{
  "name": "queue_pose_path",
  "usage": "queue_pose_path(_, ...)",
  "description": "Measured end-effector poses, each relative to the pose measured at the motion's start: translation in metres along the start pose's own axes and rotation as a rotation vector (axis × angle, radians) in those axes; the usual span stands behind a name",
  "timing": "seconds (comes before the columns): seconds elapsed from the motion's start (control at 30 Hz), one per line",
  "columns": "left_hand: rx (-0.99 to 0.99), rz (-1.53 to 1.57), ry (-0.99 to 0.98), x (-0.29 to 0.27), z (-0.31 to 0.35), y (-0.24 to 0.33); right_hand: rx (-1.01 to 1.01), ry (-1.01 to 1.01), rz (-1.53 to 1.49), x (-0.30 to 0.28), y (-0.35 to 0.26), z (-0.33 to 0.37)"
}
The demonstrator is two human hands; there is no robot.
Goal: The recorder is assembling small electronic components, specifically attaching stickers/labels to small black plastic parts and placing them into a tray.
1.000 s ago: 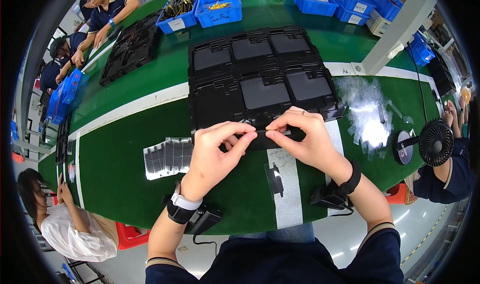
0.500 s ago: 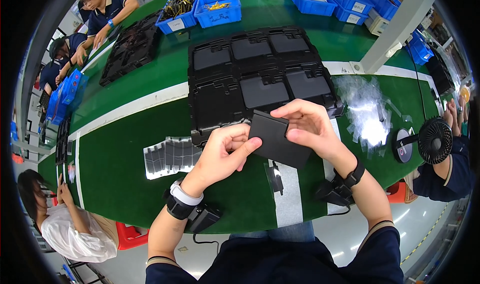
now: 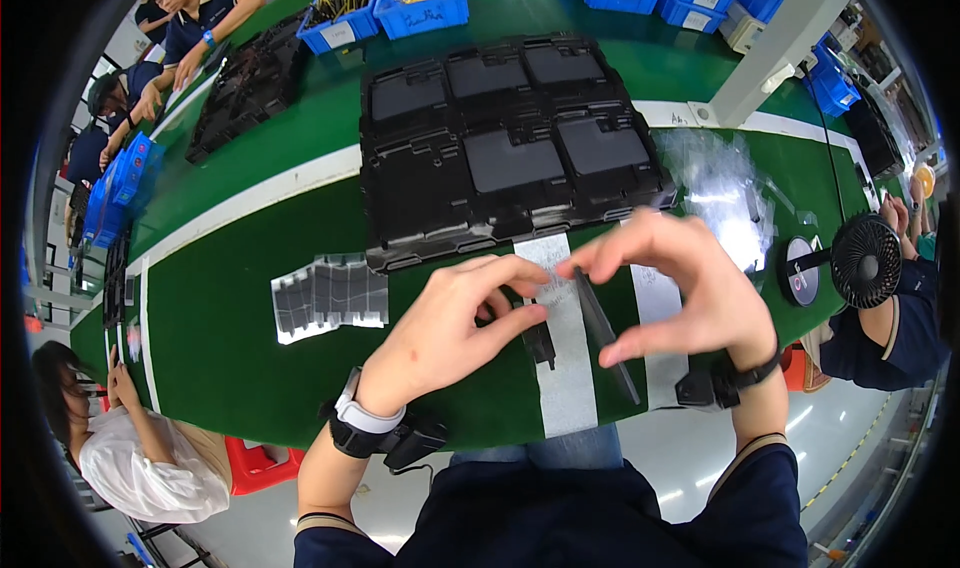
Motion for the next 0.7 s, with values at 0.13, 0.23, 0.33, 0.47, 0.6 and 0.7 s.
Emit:
queue_pose_path(0.13,-0.068,-0.211,0.007,-0.002,0.001,-0.017,0.011,-0.101,0.608,0.023,0.007,0.031)
queue_pose_path(0.23,-0.067,-0.277,0.013,0.006,0.000,-0.017,0.031,-0.117,0.720,0.034,0.022,0.052)
queue_pose_path(0.33,-0.070,-0.272,0.061,0.011,0.005,-0.019,0.073,-0.119,0.743,0.037,0.031,0.064)
queue_pose_path(0.47,0.013,-0.286,0.052,0.016,0.007,-0.020,0.185,-0.270,0.639,0.026,0.031,0.071)
queue_pose_path(0.6,0.002,-0.346,0.007,0.021,0.006,-0.014,0.112,-0.251,0.660,0.028,0.034,0.076)
queue_pose_path(0.7,-0.003,-0.330,0.014,0.022,0.006,-0.018,0.061,-0.188,0.601,0.036,0.037,0.075)
Point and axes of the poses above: each hand's wrist, its own z-axis away from the middle knuckle, its own x-axis out of the palm, y = z × x, the point moved 4 cm from there along -z, towards the middle knuckle, and after that the axes turned 7 degrees about -x, right-handed, at the moved point
